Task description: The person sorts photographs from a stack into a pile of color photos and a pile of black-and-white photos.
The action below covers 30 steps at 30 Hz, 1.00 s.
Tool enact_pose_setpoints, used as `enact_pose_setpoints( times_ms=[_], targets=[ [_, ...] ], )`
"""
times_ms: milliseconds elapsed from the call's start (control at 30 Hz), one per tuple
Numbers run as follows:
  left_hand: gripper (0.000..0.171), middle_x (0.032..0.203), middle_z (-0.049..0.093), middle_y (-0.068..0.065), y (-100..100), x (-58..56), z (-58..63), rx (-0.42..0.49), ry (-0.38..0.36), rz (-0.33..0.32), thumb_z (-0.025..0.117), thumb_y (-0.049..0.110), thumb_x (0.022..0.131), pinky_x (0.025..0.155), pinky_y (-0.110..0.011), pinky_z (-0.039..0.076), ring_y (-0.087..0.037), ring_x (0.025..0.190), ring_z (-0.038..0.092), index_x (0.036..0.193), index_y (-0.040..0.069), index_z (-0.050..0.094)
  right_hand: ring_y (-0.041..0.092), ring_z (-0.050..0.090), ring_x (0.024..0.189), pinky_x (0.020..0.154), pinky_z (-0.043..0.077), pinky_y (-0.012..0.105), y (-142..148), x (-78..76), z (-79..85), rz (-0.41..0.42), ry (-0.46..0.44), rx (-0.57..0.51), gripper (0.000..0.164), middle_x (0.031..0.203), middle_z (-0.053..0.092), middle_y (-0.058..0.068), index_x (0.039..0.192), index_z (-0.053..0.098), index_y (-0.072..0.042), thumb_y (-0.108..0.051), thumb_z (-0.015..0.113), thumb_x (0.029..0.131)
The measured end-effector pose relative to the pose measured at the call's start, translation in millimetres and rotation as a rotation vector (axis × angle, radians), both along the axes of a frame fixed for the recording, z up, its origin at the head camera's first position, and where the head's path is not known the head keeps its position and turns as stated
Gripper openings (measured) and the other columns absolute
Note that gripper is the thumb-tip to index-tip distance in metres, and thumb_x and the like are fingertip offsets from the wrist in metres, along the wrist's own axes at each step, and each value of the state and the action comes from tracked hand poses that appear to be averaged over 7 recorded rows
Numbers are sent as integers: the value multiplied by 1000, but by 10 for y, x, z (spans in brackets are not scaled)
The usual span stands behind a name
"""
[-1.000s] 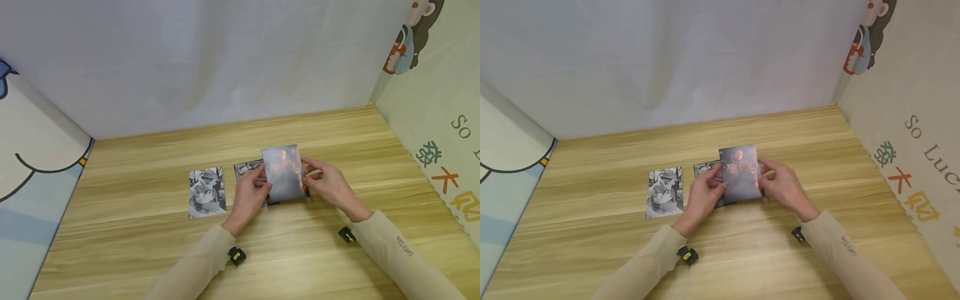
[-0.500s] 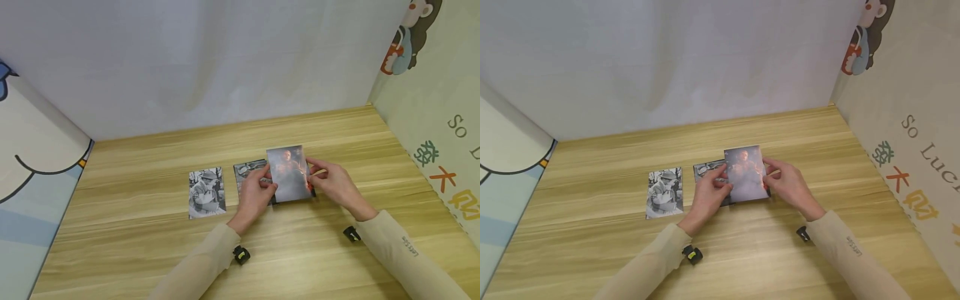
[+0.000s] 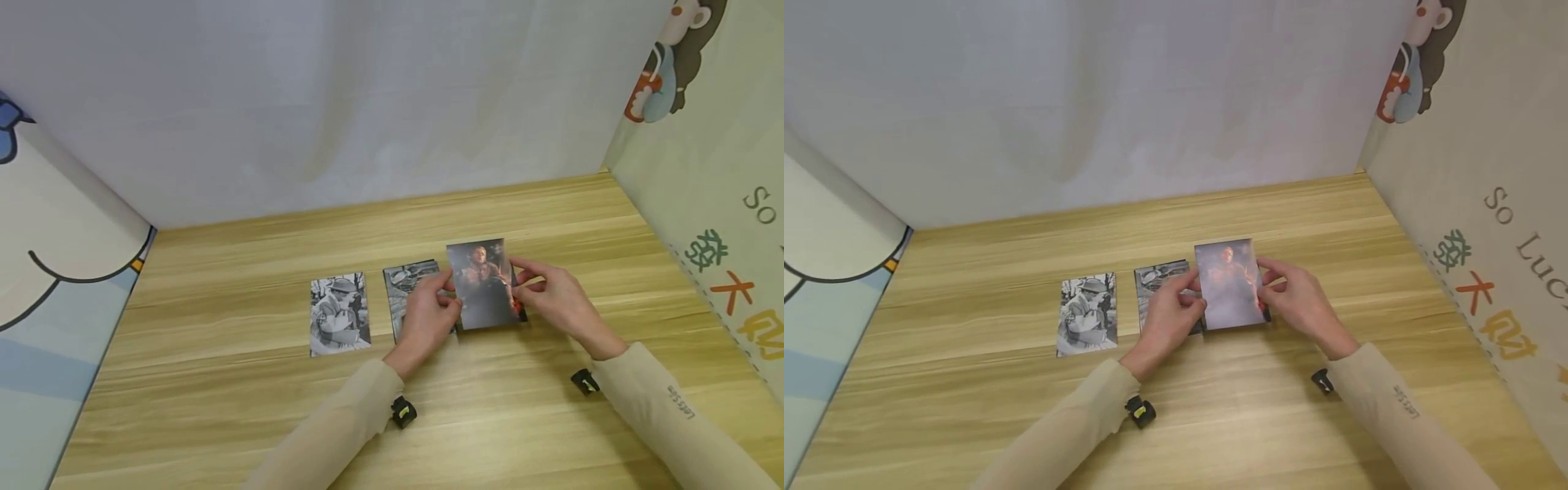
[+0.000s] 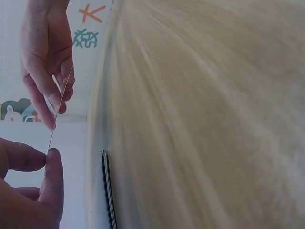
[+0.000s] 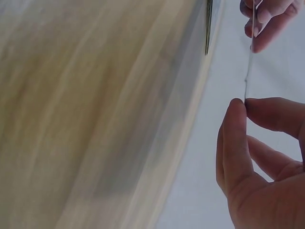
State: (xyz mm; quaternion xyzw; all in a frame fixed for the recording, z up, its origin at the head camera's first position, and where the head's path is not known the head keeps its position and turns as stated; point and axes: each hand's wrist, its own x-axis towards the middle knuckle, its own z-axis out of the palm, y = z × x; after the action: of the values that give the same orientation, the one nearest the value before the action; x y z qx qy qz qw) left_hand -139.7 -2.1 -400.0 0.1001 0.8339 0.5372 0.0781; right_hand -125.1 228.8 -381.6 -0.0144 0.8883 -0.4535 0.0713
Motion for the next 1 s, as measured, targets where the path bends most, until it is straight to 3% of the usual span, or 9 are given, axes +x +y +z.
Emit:
enact_pose_setpoints(
  times_ms=[333,1000],
  targets=[
    [62,112,65,-9,58,-52,-41,-59,14,-11,72,-6,88,65,-16,57,-13,86,70,147,-3,53,40,69,111,72,55,20,54,-39,-36,3,-10,22,58,120,66,22,152,49,1,-4,65,96],
    [62,115,67,-11,154,-122,-108,-247,-26,-62,74,-1,89,77,-22,59,-19,93,70,147,-4,52,39,70,106,63,53,28,122,-122,-133,48,-60,103,58,114,67,22,149,50,5,-5,68,95]
  ],
)
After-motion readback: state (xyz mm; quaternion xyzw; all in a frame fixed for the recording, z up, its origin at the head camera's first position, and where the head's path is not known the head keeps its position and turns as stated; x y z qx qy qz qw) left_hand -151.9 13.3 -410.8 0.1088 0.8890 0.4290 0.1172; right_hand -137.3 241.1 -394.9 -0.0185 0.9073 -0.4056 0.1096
